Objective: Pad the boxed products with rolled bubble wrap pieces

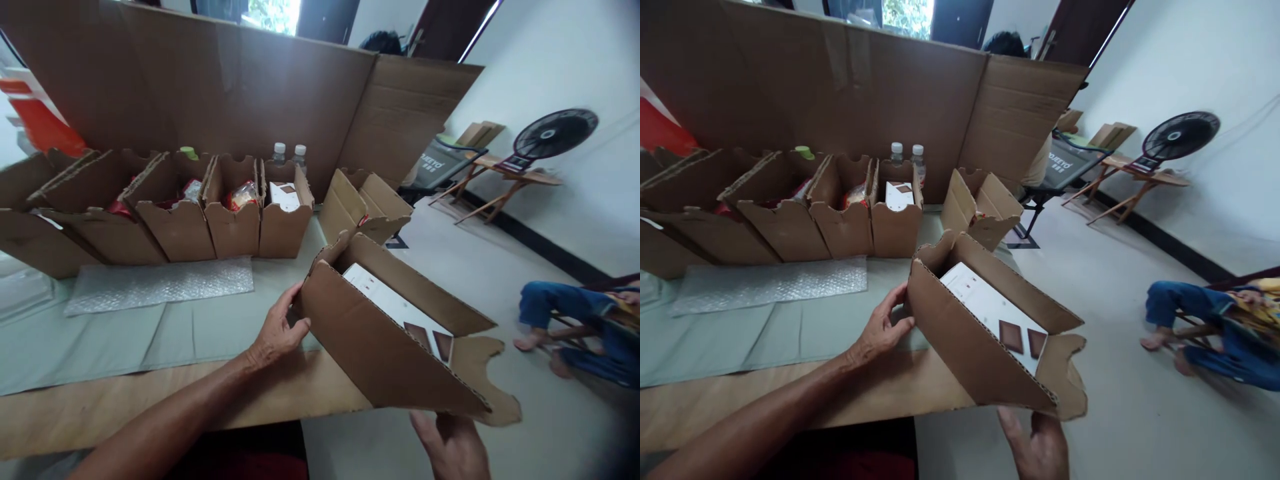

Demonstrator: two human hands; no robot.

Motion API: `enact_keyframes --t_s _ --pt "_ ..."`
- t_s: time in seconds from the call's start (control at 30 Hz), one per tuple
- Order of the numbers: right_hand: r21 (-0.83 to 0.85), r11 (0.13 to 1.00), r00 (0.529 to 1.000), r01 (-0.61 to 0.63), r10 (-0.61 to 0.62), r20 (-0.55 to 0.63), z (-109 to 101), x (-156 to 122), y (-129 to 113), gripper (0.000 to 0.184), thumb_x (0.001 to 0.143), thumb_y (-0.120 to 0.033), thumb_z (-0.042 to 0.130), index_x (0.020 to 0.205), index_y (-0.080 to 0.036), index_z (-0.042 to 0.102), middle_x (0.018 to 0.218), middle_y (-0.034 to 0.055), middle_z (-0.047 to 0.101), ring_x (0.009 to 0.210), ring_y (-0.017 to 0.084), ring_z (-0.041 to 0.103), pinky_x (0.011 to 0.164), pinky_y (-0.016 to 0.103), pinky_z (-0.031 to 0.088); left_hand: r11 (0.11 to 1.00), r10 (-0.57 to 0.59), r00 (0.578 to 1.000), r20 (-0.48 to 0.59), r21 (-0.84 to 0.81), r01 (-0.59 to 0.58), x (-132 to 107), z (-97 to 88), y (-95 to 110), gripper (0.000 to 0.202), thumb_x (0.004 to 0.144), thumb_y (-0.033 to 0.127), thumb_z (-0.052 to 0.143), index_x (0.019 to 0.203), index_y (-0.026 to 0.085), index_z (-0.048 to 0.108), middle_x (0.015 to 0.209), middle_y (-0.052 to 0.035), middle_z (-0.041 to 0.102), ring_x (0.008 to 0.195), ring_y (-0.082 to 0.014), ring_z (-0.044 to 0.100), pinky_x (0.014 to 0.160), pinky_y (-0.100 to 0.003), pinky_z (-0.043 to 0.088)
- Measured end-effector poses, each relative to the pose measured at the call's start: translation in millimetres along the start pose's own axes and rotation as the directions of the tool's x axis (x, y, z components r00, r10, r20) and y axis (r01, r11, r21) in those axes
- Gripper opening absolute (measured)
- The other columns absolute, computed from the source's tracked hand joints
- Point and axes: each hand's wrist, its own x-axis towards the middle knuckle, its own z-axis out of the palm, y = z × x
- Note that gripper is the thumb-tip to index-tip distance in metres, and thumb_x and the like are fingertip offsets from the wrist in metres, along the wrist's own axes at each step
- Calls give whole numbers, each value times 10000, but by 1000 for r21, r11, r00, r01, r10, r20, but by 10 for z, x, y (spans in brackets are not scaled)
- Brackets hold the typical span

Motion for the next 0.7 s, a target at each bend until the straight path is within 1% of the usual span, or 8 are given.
enact_keyframes --t_s 0.1,0.2,0.27,0.37,0.43,0.57,0.63,0.7 --pt "65 998 999 -21 18 45 211 194 -263 528 897 -520 664 1300 -179 654 1148 114 759 1147 332 683 1005 425 521 997 -60 991 -120 49 67 -172 -28 124 613 805 215 606 1411 188 516 1385 -122 642 1280 -297 604 1133 -503 470" --pt "145 989 992 -20 2 124 407 471 -455 457 858 -527 698 1167 -191 726 1001 101 791 998 301 728 914 393 563 989 -96 970 -221 86 118 -406 -151 182 603 845 230 591 1438 204 486 1422 -127 612 1297 -300 591 1134 -523 463" --pt "182 983 986 -28 -2 165 571 677 -515 471 815 -554 728 1115 -190 741 1005 111 794 993 306 726 903 400 569 984 -98 953 -288 116 136 -522 -262 171 633 855 242 590 1472 208 448 1462 -138 578 1341 -309 561 1146 -532 449" --pt "259 966 984 -30 -18 180 856 973 -547 591 742 -599 779 1156 -182 710 1119 130 768 1095 317 688 974 434 542 974 -85 935 -345 170 151 -596 -417 134 687 857 239 593 1515 211 397 1500 -151 542 1378 -317 532 1110 -513 487" --pt "337 941 987 -33 -23 161 1030 1117 -565 633 717 -610 795 1169 -182 681 1153 132 744 1117 309 666 1004 449 522 967 -56 945 -321 217 131 -607 -515 127 709 860 215 578 1539 215 374 1532 -154 518 1385 -315 530 1089 -504 510" --pt "440 895 994 -71 25 109 1221 1195 -600 609 700 -572 820 1145 -189 657 1098 108 731 1066 282 668 975 435 532 921 32 987 -155 388 31 -650 -808 127 685 849 158 567 1518 221 429 1516 -140 553 1384 -301 539 1155 -536 462" --pt "432 893 988 -122 66 141 1239 1149 -590 594 715 -538 820 1172 -195 657 1087 104 734 1035 275 677 949 428 544 864 59 992 -111 504 5 -672 -1032 111 615 856 140 566 1460 230 498 1467 -130 596 1359 -293 556 1143 -537 473" --pt "392 903 975 -179 110 194 1240 1088 -559 566 720 -529 813 1151 -194 667 1060 107 742 982 276 686 899 420 559 759 113 989 -100 650 -21 -649 -1285 89 510 864 135 571 1366 225 581 1426 -130 620 1353 -301 548 1127 -543 475"
